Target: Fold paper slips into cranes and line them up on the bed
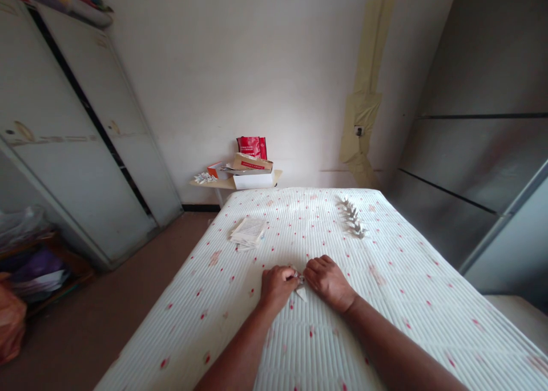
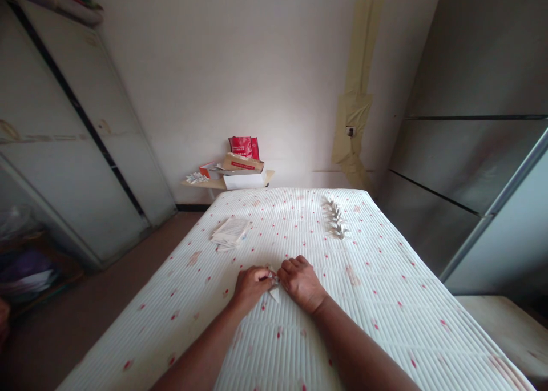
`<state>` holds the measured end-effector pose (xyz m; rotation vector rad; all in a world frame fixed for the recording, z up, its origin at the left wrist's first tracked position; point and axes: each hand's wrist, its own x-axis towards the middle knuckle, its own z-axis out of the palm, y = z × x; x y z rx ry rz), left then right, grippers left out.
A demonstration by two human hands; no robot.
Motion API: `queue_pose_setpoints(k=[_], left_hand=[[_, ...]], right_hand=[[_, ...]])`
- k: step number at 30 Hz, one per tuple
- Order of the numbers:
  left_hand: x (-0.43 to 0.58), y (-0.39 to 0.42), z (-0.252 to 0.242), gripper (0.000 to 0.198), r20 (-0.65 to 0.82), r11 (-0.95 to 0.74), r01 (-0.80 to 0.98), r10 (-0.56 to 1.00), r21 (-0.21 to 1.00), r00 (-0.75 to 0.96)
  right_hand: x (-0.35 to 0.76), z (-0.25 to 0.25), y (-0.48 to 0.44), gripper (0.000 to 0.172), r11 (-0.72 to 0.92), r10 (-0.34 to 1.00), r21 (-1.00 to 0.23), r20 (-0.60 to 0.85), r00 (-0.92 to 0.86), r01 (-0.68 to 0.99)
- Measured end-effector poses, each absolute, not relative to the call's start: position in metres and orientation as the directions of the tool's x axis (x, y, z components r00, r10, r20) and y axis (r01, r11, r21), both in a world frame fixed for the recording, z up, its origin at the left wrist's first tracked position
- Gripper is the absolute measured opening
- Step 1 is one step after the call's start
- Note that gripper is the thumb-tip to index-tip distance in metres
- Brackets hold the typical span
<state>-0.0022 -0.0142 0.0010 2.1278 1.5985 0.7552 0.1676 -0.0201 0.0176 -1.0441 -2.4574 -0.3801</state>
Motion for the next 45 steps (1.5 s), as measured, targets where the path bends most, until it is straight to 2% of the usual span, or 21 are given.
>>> queue_pose_setpoints(k=[3, 5, 7, 9, 11, 13, 16, 18, 20, 26, 30, 38, 42, 45], left_hand=[[-0.003, -0.014, 0.001, 0.019, 0.177, -0.273, 0.768, 0.962, 0.58, 0.209], [-0.003, -0.014, 0.0, 0.019, 0.164, -0.274, 0.763, 0.962, 0.586, 0.219], [-0.003, -0.014, 0.0, 0.019, 0.173, -0.29, 0.75, 0.957, 0.594, 0.234], [-0.003, -0.014, -0.001, 0.018, 0.196, -0.311, 0.735, 0.95, 0.603, 0.241], [-0.003, -0.014, -0.001, 0.017, 0.214, -0.321, 0.723, 0.947, 0.612, 0.239], [-0.003, -0.015, -0.002, 0.017, 0.222, -0.324, 0.718, 0.946, 0.616, 0.237], [-0.003, -0.015, -0.001, 0.017, 0.22, -0.318, 0.731, 0.948, 0.603, 0.231], [-0.002, -0.015, 0.0, 0.016, 0.219, -0.315, 0.739, 0.949, 0.595, 0.228], [-0.002, -0.016, 0.002, 0.016, 0.223, -0.316, 0.739, 0.948, 0.594, 0.226], [-0.002, -0.016, 0.002, 0.017, 0.207, -0.309, 0.712, 0.951, 0.63, 0.23], [-0.003, -0.015, 0.0, 0.018, 0.199, -0.291, 0.698, 0.957, 0.654, 0.212], [-0.003, -0.017, 0.003, 0.016, 0.208, -0.314, 0.716, 0.949, 0.623, 0.236], [-0.003, -0.017, 0.005, 0.017, 0.194, -0.302, 0.696, 0.953, 0.651, 0.233], [-0.003, -0.017, 0.006, 0.019, 0.187, -0.3, 0.691, 0.954, 0.657, 0.236]], right_hand=[[0.165, 0.018, -0.021, 0.025, 0.666, 0.628, 0.057, 0.495, -0.601, 0.744], [0.165, 0.017, -0.021, 0.024, 0.659, 0.661, -0.015, 0.488, -0.57, 0.752], [0.167, 0.014, -0.02, 0.018, 0.628, 0.727, -0.174, 0.477, -0.494, 0.758], [0.17, 0.012, -0.017, 0.015, 0.564, 0.807, -0.394, 0.449, -0.383, 0.726], [0.175, 0.011, -0.014, 0.02, 0.483, 0.872, -0.58, 0.387, -0.301, 0.656], [0.177, 0.013, -0.01, 0.031, 0.414, 0.91, -0.667, 0.307, -0.277, 0.62], [0.176, 0.02, -0.005, 0.039, 0.316, 0.946, -0.672, 0.166, -0.279, 0.67], [0.173, 0.026, -0.001, 0.036, 0.239, 0.955, -0.689, 0.039, -0.294, 0.685], [0.171, 0.032, 0.003, 0.032, 0.166, 0.936, -0.755, -0.082, -0.343, 0.634], [0.166, 0.042, 0.015, 0.018, 0.095, 0.889, -0.799, -0.2, -0.412, 0.594], [0.169, 0.047, 0.017, 0.013, 0.064, 0.865, -0.812, -0.245, -0.438, 0.58], [0.167, 0.041, 0.024, 0.014, 0.004, 0.853, -0.814, -0.3, -0.427, 0.581], [0.166, 0.036, 0.029, 0.012, 0.047, 0.85, -0.829, -0.26, -0.458, 0.558], [0.168, 0.033, 0.027, 0.007, 0.147, 0.847, -0.841, -0.165, -0.506, 0.52]])
